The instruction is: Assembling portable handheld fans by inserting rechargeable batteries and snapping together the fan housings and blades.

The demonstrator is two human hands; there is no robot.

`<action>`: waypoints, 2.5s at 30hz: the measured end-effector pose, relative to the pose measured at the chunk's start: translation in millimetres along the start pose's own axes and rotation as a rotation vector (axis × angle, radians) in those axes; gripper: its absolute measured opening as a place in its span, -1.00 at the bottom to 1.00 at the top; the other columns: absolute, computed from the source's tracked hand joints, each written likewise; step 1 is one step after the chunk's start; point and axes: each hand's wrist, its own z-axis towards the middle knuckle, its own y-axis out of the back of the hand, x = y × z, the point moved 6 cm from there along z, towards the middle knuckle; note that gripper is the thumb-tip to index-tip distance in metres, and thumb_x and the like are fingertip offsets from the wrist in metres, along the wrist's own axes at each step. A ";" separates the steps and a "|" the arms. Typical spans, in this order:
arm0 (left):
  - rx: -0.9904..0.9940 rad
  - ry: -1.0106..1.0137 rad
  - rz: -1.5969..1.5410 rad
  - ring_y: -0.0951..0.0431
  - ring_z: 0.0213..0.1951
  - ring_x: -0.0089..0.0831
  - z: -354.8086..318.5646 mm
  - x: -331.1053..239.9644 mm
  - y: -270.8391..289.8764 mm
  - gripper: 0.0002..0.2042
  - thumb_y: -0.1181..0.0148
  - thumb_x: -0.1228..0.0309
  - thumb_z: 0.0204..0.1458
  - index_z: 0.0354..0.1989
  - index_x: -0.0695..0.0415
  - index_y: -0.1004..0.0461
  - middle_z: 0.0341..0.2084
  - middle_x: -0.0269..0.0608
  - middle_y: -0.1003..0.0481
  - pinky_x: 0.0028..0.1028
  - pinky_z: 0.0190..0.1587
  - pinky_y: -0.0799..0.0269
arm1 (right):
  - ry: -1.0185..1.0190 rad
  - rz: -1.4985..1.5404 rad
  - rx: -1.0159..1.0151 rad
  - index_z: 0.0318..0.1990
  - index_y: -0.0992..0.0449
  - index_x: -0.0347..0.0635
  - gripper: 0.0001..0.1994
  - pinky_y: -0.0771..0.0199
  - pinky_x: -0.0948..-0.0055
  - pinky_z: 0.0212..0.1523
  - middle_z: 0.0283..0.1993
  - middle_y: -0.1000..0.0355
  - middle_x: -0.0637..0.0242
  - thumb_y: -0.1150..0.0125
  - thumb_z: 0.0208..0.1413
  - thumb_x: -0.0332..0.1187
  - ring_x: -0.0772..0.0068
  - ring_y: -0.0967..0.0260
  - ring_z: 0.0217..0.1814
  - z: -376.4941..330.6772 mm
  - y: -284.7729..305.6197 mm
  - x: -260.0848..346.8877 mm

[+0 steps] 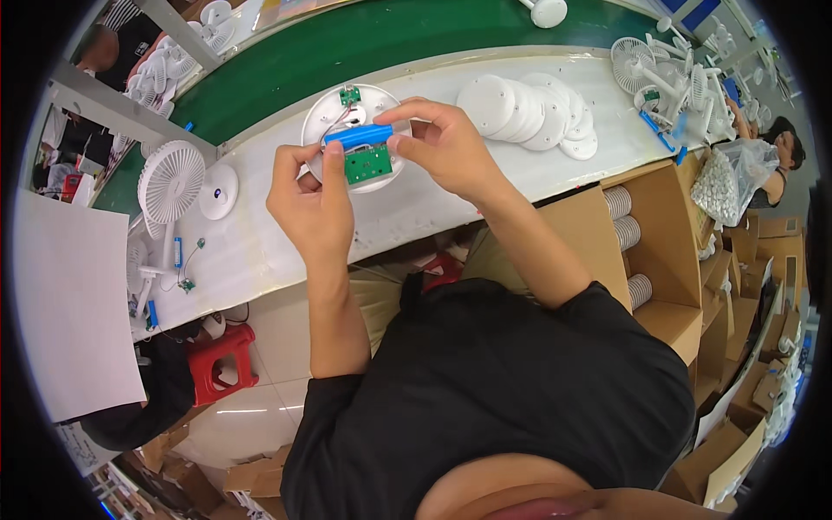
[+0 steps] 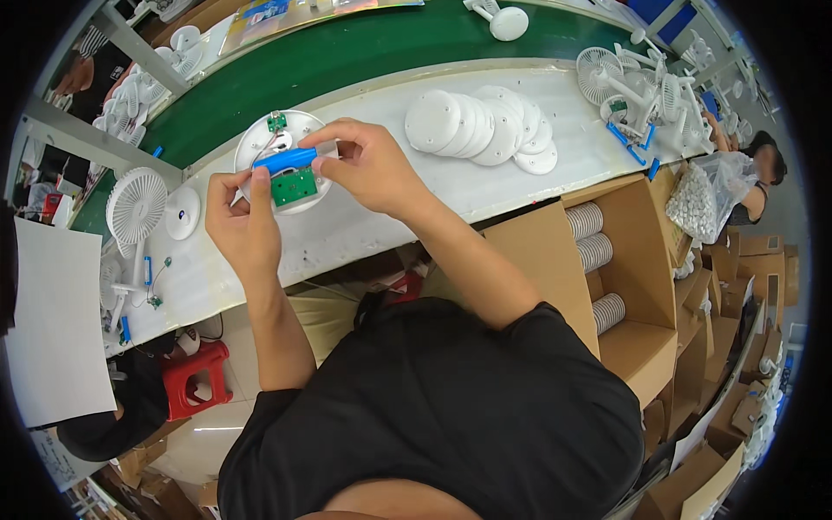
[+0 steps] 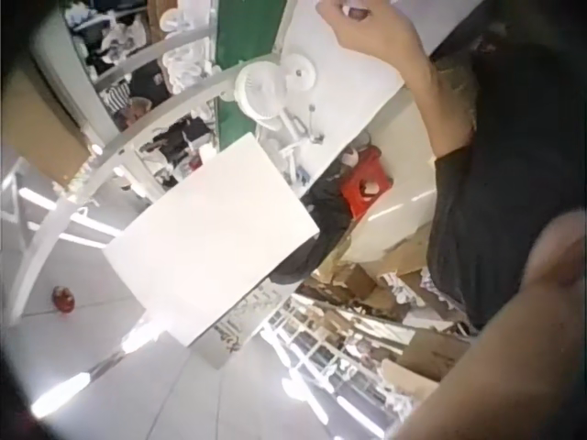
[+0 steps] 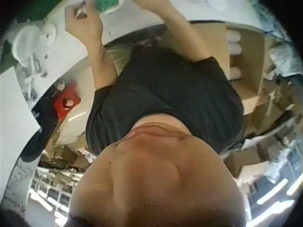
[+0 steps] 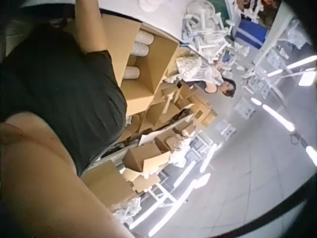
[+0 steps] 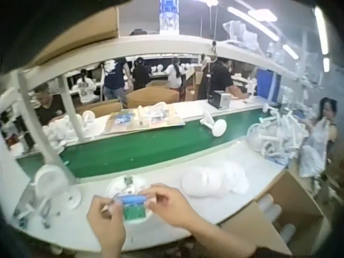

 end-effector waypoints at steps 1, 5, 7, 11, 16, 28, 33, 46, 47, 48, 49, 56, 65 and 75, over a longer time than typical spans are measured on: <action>0.042 0.018 -0.028 -0.42 -0.52 -0.59 1.4 -0.1 -1.9 -0.88 -0.23 0.55 0.07 -0.28 0.30 -0.42 -0.43 -0.19 -0.47 -0.66 -0.45 -0.40 | 0.006 -0.003 -0.014 -0.10 -0.58 -0.21 -0.71 -0.36 0.61 -0.12 -0.08 -0.36 0.26 -0.22 -0.02 -0.61 0.46 -0.32 -0.15 -0.6 3.9 -0.2; 0.132 0.033 0.005 -0.43 -0.51 -0.59 7.9 -5.0 -2.0 -0.88 -0.21 0.57 0.07 -0.27 0.30 -0.42 -0.40 -0.18 -0.47 -0.66 -0.45 -0.40 | -0.007 -0.139 -0.031 -0.08 -0.57 -0.22 -0.69 -0.38 0.60 -0.11 -0.08 -0.38 0.27 -0.21 -0.03 -0.63 0.44 -0.34 -0.14 -1.0 7.7 15.0; 0.168 0.031 0.051 -0.43 -0.50 -0.58 8.1 -8.0 -8.2 -0.89 -0.19 0.58 0.07 -0.26 0.30 -0.42 -0.38 -0.18 -0.48 -0.66 -0.44 -0.41 | -0.037 -0.285 -0.021 -0.07 -0.57 -0.21 -0.67 -0.40 0.58 -0.10 -0.08 -0.40 0.27 -0.21 -0.05 -0.65 0.42 -0.36 -0.12 -2.7 14.0 22.9; 0.128 0.070 0.134 -0.45 -0.48 -0.57 10.1 -19.6 -4.4 -0.90 -0.17 0.59 0.07 -0.25 0.29 -0.43 -0.37 -0.16 -0.49 -0.66 -0.43 -0.42 | 0.073 -0.217 -0.155 -0.04 -0.55 -0.18 -0.65 -0.40 0.55 -0.13 -0.04 -0.39 0.26 -0.22 -0.04 -0.61 0.36 -0.39 -0.11 -1.4 32.1 27.7; 0.091 0.088 0.080 -0.48 -0.47 -0.55 14.0 -8.8 9.0 -0.89 -0.15 0.61 0.07 -0.23 0.28 -0.44 -0.34 -0.12 -0.50 -0.66 -0.42 -0.44 | 0.094 -1.373 -0.465 0.06 -0.49 -0.09 -0.60 -0.18 0.15 0.19 0.14 -0.32 0.20 -0.26 0.04 -0.25 0.20 -0.23 0.20 15.3 119.9 0.7; 0.016 0.138 -0.011 -0.49 -0.48 -0.54 -15.5 -10.8 10.1 -0.75 -0.13 0.63 0.08 -0.05 0.27 -0.47 -0.36 -0.09 -0.55 -0.68 -0.45 -0.45 | -0.157 -1.567 0.112 0.11 -0.40 -0.08 -0.53 -0.36 0.20 -0.01 0.13 -0.37 0.24 -0.29 0.00 -0.31 0.13 -0.41 -0.02 -26.9 122.5 -3.9; -0.029 0.190 -0.053 -0.50 -0.47 -0.56 -34.0 -8.9 0.5 -0.64 -0.13 0.64 0.09 0.09 0.27 -0.44 -0.38 -0.11 -0.56 -0.68 -0.45 -0.44 | -0.495 -1.561 0.060 0.17 -0.32 -0.09 -0.47 -0.46 0.32 -0.17 0.06 -0.42 0.23 -0.23 -0.03 -0.47 0.13 -0.47 -0.24 -65.5 152.1 11.7; -0.103 0.068 0.055 -0.55 -0.39 -0.49 -81.0 -10.0 -3.9 -0.61 -0.18 0.63 0.08 0.13 0.33 -0.41 -0.28 -0.02 -0.57 -0.65 -0.35 -0.50 | -0.113 0.313 -0.317 0.22 -0.25 -0.21 -0.53 -0.43 0.35 0.05 0.08 -0.40 0.07 -0.08 0.11 -0.55 0.27 -0.39 0.02 -111.1 57.2 39.1; -0.119 0.063 0.022 -0.54 -0.40 -0.51 -81.7 -7.9 -3.4 -0.62 -0.19 0.64 0.08 0.11 0.34 -0.43 -0.28 -0.03 -0.56 -0.67 -0.34 -0.49 | -0.064 0.327 -0.293 0.22 -0.25 -0.23 -0.53 -0.42 0.36 0.07 0.10 -0.39 0.07 -0.07 0.12 -0.55 0.28 -0.37 0.04 -106.5 46.1 41.1; -0.136 0.069 0.048 -0.54 -0.40 -0.51 -83.2 -9.6 -1.3 -0.62 -0.19 0.64 0.08 0.11 0.34 -0.43 -0.28 -0.03 -0.56 -0.67 -0.34 -0.49 | -0.079 0.348 -0.276 0.22 -0.25 -0.23 -0.53 -0.42 0.36 0.07 0.10 -0.39 0.07 -0.07 0.12 -0.55 0.28 -0.37 0.04 -100.5 39.3 36.8; -0.148 0.071 0.058 -0.54 -0.39 -0.51 -84.2 -11.2 0.3 -0.62 -0.19 0.64 0.08 0.11 0.34 -0.43 -0.27 -0.01 -0.56 -0.66 -0.34 -0.49 | -0.088 0.362 -0.280 0.22 -0.25 -0.24 -0.54 -0.41 0.37 0.08 0.11 -0.37 0.07 -0.07 0.13 -0.54 0.29 -0.36 0.06 -93.1 34.9 31.5; -0.200 0.081 0.046 -0.58 -0.36 -0.44 -86.1 2.8 22.2 -0.59 -0.19 0.61 0.09 0.15 0.33 -0.39 -0.27 0.03 -0.58 -0.62 -0.29 -0.53 | -0.274 0.647 -0.237 0.22 -0.24 -0.31 -0.56 -0.35 0.42 0.13 0.16 -0.33 0.08 -0.10 0.19 -0.50 0.31 -0.31 0.12 -70.2 11.8 10.6; -0.240 0.098 0.032 -0.58 -0.28 -0.41 -86.6 3.9 15.0 -0.60 -0.17 0.64 0.08 0.13 0.35 -0.40 -0.20 0.05 -0.56 -0.58 -0.23 -0.54 | -0.306 0.637 -0.212 0.23 -0.24 -0.29 -0.58 -0.29 0.43 0.17 0.17 -0.31 0.12 -0.10 0.25 -0.43 0.34 -0.27 0.13 -73.6 3.3 15.5; -0.146 0.046 -0.209 -0.54 -0.08 -0.30 -94.4 20.0 23.4 -0.55 -0.12 0.54 0.12 0.19 0.40 -0.30 -0.02 0.12 -0.48 -0.48 -0.07 -0.51 | -0.099 0.241 -0.192 0.24 -0.25 -0.26 -0.58 -0.28 0.44 0.15 0.18 -0.27 0.15 -0.09 0.24 -0.44 0.35 -0.27 0.10 -73.1 -25.4 7.9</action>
